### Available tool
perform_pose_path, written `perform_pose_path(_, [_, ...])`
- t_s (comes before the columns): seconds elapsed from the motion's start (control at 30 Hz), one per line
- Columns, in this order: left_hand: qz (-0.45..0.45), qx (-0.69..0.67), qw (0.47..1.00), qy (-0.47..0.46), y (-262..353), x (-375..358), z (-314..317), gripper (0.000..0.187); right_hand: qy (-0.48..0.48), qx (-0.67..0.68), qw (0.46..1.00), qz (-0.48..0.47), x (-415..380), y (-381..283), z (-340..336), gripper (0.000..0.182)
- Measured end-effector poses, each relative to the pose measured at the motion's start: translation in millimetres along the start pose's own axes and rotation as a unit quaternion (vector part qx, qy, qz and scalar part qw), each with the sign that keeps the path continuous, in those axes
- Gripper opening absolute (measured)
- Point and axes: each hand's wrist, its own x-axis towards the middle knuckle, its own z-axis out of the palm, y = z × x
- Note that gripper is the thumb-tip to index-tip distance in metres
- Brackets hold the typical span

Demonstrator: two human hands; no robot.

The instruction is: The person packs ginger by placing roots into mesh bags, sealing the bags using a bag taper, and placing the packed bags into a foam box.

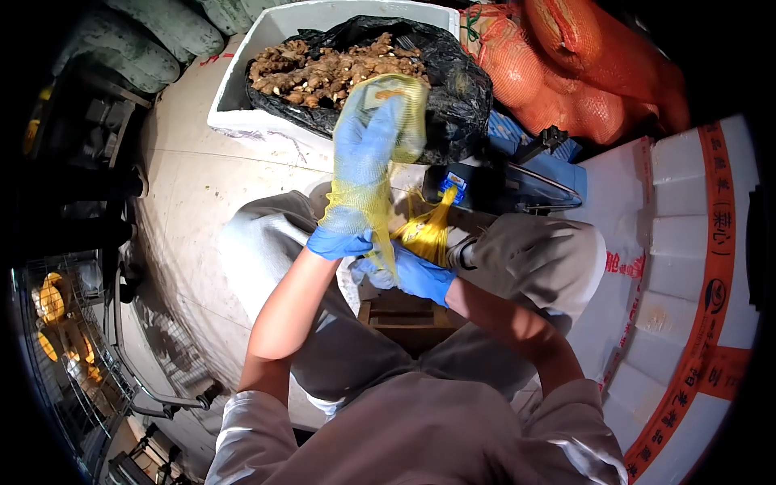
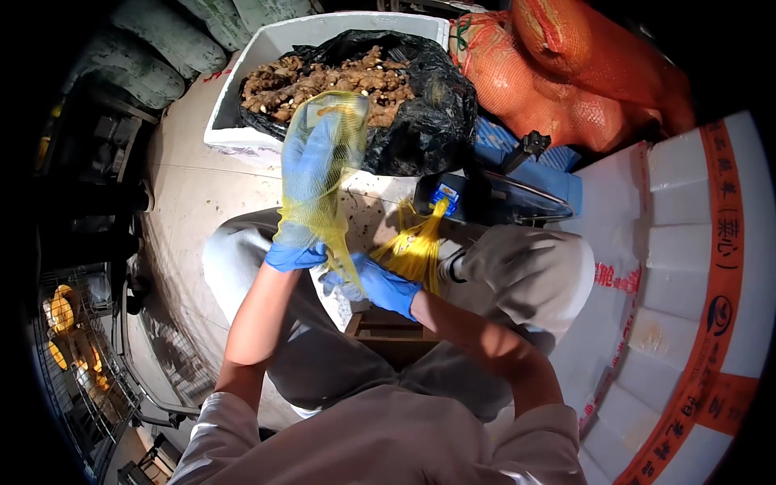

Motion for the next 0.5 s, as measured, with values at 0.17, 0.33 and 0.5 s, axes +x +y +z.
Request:
perform_pose_path(0.17, [0.0,0.021,0.997,0.072,-6,10,-25,0.035,0.255,-0.231,0.908,-0.238,-3,-29,-17,0.008])
perform_pose_path(0.33, [-0.038,-0.006,0.989,0.143,-11,3,-36,0.036,0.288,-0.421,0.758,-0.407,-24,-56,35,0.024])
perform_pose_path(0.5, [-0.007,0.039,0.985,0.166,-10,1,-39,0.037,0.295,-0.382,0.78,-0.399,0,-40,45,0.025])
